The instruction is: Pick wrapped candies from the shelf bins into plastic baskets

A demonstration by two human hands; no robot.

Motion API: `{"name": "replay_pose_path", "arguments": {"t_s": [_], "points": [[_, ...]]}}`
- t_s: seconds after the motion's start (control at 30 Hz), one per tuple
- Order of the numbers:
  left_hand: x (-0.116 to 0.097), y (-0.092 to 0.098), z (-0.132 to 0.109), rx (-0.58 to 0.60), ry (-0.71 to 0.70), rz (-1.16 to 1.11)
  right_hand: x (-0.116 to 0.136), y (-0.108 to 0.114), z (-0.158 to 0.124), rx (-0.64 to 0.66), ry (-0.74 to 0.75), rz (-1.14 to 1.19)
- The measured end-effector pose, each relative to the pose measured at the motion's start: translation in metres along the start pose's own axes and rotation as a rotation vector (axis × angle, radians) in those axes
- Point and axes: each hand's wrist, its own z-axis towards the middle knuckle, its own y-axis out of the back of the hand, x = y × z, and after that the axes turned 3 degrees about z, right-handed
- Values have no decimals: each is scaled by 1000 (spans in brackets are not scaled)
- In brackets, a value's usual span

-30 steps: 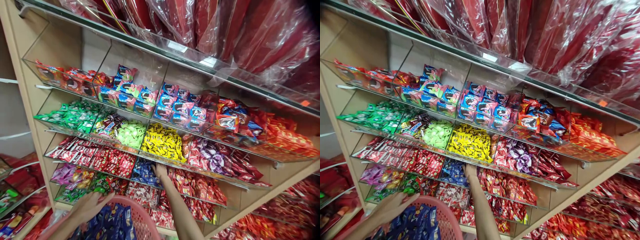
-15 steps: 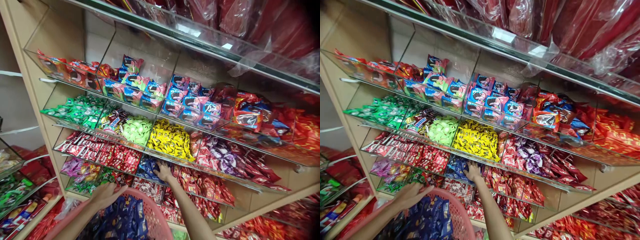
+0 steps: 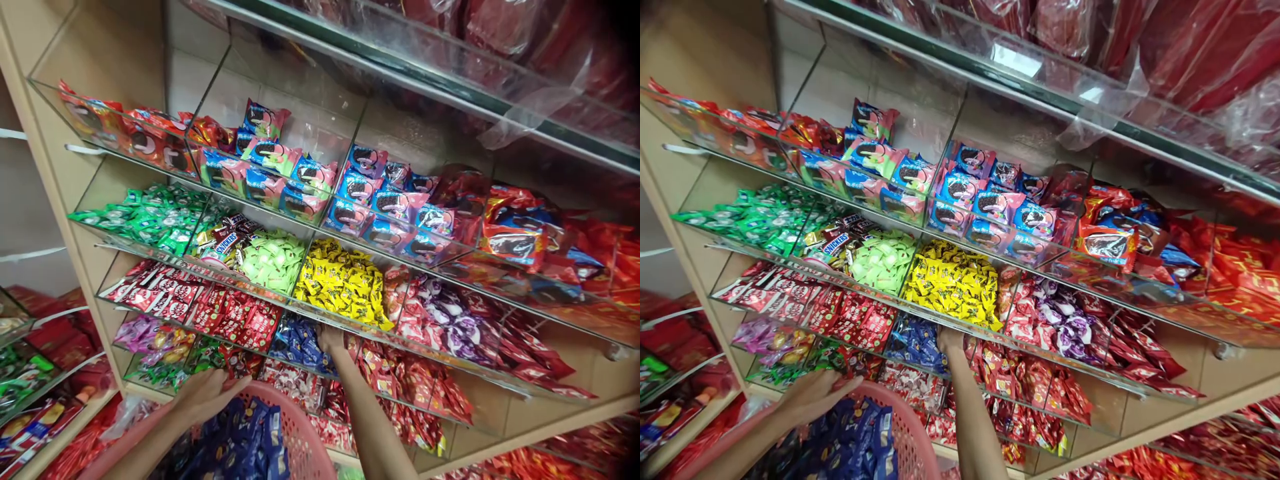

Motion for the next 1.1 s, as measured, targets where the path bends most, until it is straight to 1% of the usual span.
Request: {"name": "replay_pose_path", "arguments": {"t_s": [0.1,0.2,0.33,0.5,0.67,0.73,0.83,0.97,1.03,1.1], "points": [[0,4,0,-6,-12,13,0,-3,-6,51,-13,29],[-3,6,0,-9,-21,17,-2,0,-14,117,-9,69],[-9,5,1,3,-42,12,-3,5,-30,149,29,134],[-15,3,2,5,-70,12,-1,10,-48,128,115,274],[-20,7,2,1,-89,14,-3,22,-47,27,160,420],[-20,9,1,7,-82,7,-6,26,-45,9,152,439],[-18,13,1,4,-80,7,-10,26,-44,39,89,421],[-15,18,0,3,-79,14,-12,16,-45,141,-20,383],[-14,20,-1,0,-82,15,-11,11,-45,170,-26,383],[-12,22,-1,-7,-89,12,-10,9,-47,155,-16,391]]}}
